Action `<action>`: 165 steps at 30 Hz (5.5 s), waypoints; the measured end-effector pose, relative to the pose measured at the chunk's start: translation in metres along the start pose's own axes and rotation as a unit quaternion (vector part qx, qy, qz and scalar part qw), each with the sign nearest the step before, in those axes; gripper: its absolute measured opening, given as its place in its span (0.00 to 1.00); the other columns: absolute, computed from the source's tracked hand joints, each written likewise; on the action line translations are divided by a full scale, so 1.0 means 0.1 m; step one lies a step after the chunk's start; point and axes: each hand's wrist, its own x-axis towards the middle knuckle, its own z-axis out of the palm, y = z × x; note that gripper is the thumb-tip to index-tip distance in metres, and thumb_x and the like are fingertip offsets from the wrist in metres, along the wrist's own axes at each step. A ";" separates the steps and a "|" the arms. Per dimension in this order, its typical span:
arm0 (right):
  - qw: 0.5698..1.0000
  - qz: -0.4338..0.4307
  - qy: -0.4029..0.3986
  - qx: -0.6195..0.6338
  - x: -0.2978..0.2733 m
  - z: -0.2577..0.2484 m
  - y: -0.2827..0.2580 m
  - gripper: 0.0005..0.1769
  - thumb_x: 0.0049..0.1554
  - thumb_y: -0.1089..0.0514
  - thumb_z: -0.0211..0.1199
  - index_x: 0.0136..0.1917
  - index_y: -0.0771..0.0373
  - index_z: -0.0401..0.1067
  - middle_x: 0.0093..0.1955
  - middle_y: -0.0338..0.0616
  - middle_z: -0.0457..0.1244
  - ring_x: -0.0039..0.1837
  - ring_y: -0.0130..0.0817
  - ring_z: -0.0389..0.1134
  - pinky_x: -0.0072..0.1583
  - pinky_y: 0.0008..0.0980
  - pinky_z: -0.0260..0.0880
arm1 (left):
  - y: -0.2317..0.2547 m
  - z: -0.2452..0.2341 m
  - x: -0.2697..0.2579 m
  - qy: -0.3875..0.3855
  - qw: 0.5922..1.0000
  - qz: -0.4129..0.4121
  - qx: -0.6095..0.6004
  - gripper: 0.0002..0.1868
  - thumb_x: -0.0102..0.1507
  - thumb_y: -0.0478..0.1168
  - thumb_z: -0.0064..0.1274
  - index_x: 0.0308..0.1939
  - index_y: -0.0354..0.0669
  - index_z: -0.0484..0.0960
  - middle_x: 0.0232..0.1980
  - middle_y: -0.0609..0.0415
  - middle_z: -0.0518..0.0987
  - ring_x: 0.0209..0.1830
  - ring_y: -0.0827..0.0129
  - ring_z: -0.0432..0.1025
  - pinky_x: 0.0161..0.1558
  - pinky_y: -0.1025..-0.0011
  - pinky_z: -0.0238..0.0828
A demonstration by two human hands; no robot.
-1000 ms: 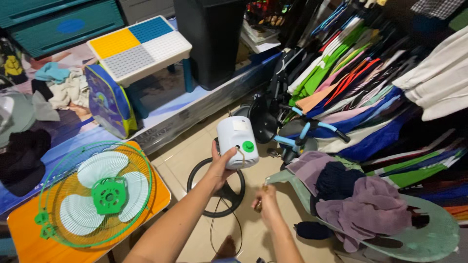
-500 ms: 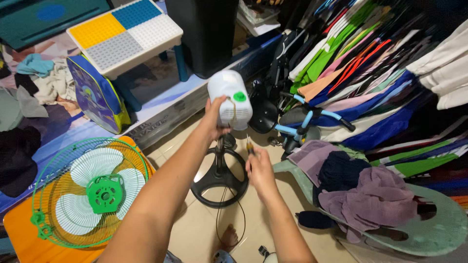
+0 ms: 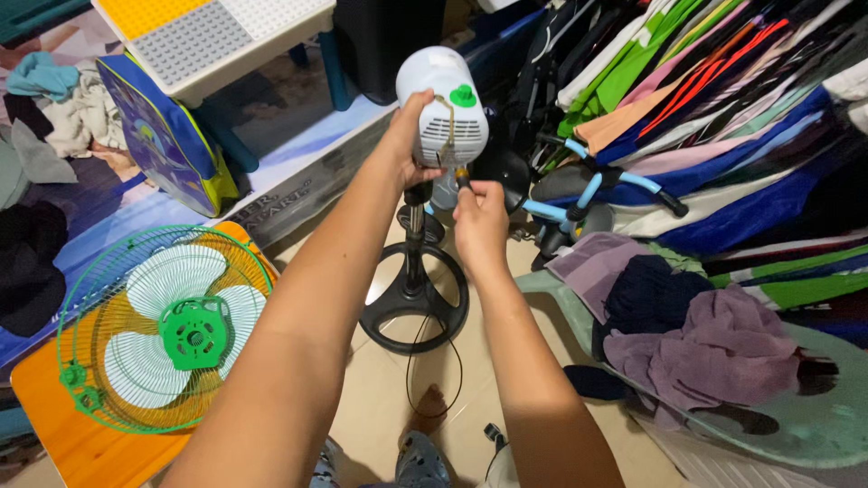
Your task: The person disassembles a standing fan, removes the motor housing, and uses a screwdriver to adjust internal components. They then reassemble the fan by attaching the motor housing back to the stand and securing it with screws.
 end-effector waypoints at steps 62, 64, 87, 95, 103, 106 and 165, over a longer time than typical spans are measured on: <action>0.982 -0.155 -0.018 -0.103 -0.19 -0.21 0.18 0.18 0.60 0.58 0.61 0.60 0.63 0.61 0.44 0.51 0.63 0.41 0.43 0.65 0.43 0.40 0.68 | -0.50 0.04 -0.24 0.041 0.993 -0.060 -0.094 0.54 0.47 0.66 0.57 0.74 0.82 0.47 0.63 0.48 0.71 0.47 0.47 0.73 0.37 0.49 0.72; 0.959 0.165 -0.081 0.215 -0.19 -0.26 0.32 0.12 0.62 0.54 0.57 0.56 0.61 0.65 0.41 0.46 0.62 0.34 0.34 0.59 0.36 0.33 0.59 | -0.59 0.05 -0.24 0.038 0.992 -0.077 -0.093 0.54 0.48 0.65 0.58 0.74 0.83 0.46 0.64 0.48 0.70 0.49 0.46 0.73 0.36 0.49 0.72; 0.901 0.272 -0.148 0.305 -0.82 -0.53 0.89 0.14 0.58 0.63 0.53 0.57 0.69 0.68 0.41 0.50 0.65 0.37 0.38 0.66 0.39 0.39 0.68 | -1.09 -0.18 -1.06 0.015 0.995 -0.072 -0.071 0.53 0.50 0.66 0.55 0.76 0.88 0.44 0.61 0.52 0.75 0.41 0.60 0.73 0.31 0.64 0.64; 0.938 0.246 -0.098 0.222 -1.11 -0.60 1.00 0.15 0.54 0.74 0.60 0.56 0.72 0.67 0.40 0.51 0.65 0.34 0.37 0.66 0.37 0.35 0.70 | -1.37 -0.16 -1.33 0.006 0.996 -0.065 -0.065 0.51 0.52 0.65 0.55 0.76 0.87 0.47 0.66 0.57 0.70 0.48 0.62 0.69 0.42 0.57 0.64; 0.991 0.114 0.029 -0.063 -1.28 -0.57 0.88 0.21 0.45 0.71 0.68 0.52 0.64 0.70 0.38 0.47 0.66 0.33 0.33 0.68 0.35 0.35 0.71 | -1.81 -0.20 -1.31 -0.005 0.993 -0.032 -0.111 0.42 0.57 0.70 0.49 0.73 0.75 0.56 0.60 0.61 0.74 0.45 0.69 0.69 0.41 0.63 0.62; 0.983 -0.012 0.060 -0.174 -1.33 -0.60 0.78 0.21 0.43 0.71 0.69 0.50 0.64 0.71 0.43 0.47 0.64 0.41 0.39 0.68 0.43 0.37 0.72 | -2.36 -0.16 -1.48 0.051 0.990 -0.006 -0.133 0.34 0.62 0.71 0.46 0.67 0.64 0.67 0.40 0.56 0.72 0.29 0.73 0.55 0.30 0.72 0.47; 0.889 0.292 -0.077 0.346 -1.63 -0.88 1.06 0.14 0.58 0.61 0.60 0.54 0.71 0.66 0.45 0.53 0.65 0.41 0.40 0.69 0.44 0.36 0.73 | -2.59 -0.20 -1.56 -0.009 0.992 -0.004 -0.123 0.14 0.63 0.38 0.52 0.51 0.37 0.78 0.35 0.54 0.79 0.27 0.72 0.71 0.32 0.73 0.71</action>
